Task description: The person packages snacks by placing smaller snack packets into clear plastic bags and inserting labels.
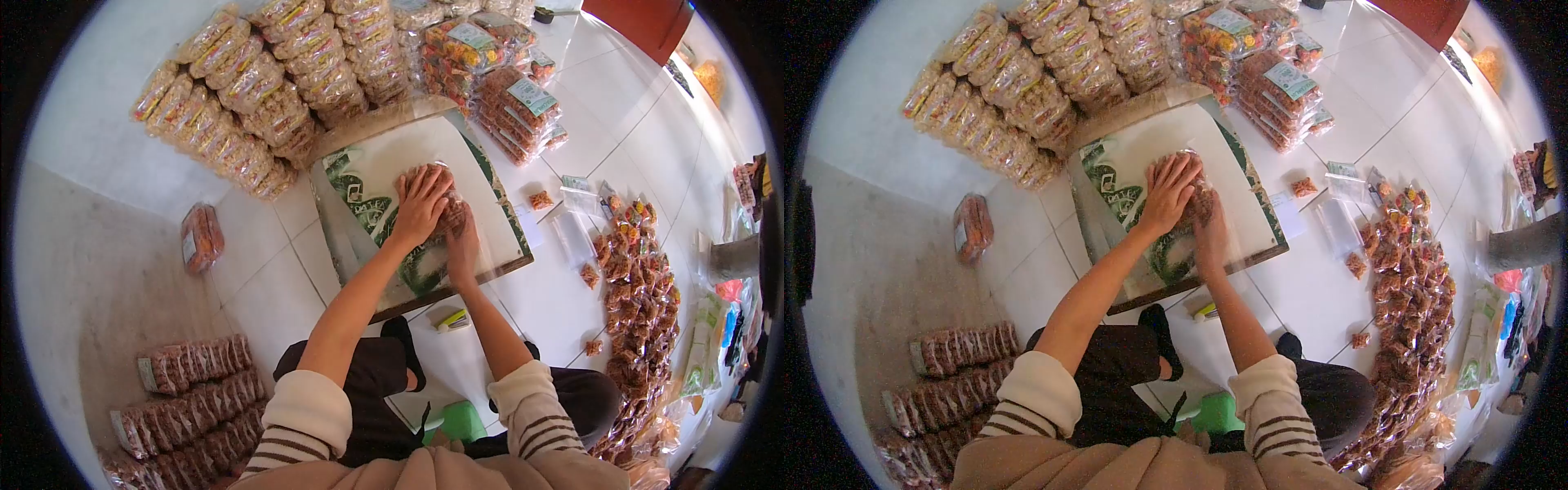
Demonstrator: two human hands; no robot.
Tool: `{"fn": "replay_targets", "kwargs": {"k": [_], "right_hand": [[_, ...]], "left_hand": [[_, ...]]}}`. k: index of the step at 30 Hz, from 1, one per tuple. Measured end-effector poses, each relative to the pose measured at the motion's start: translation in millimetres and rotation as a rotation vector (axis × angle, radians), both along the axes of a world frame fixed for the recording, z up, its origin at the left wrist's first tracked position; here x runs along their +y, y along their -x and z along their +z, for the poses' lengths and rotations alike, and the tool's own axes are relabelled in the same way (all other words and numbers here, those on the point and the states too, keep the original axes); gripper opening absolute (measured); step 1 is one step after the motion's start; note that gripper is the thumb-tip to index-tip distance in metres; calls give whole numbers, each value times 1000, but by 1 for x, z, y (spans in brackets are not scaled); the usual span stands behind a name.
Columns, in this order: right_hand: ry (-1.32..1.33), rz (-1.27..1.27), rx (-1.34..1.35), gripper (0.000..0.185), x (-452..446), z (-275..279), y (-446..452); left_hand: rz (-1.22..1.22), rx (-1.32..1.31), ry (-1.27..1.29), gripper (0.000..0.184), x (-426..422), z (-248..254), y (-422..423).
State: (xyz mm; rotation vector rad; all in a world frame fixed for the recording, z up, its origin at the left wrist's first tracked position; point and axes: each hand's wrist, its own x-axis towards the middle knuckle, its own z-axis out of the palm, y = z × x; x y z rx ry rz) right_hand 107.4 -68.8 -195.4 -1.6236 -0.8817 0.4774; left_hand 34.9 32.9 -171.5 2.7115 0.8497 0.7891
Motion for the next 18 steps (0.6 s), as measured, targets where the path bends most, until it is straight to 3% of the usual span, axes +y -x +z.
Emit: {"fn": "replay_targets", "kwargs": {"k": [4, 6, 7, 9, 12, 15, 17, 18], "right_hand": [[-105, 50, 14, 63, 9, -2, -1], [183, -8, -511, 67, 11, -10, -3], [182, -11, -515, 67, 11, -15, -5], [34, 58, -225, 73, 10, -22, -6], [-88, 136, -153, 79, 0, -21, -10], [-5, 303, -380, 83, -33, -10, -15], [-41, 310, -552, 73, -62, -1, -27], [117, 500, -596, 60, -80, 17, -36]], "left_hand": [[-21, 64, -28, 39, -1, 5, 0], [-48, 106, -77, 39, -2, 7, -1], [-50, 102, -79, 39, -2, 7, -2], [-44, 112, -77, 39, -3, 6, -2], [-14, 165, -99, 39, -5, 6, -2], [19, 180, -154, 39, -6, -2, -7], [-2, 148, -150, 38, -13, 2, -13], [59, 208, -142, 38, -17, 5, -18]]}}
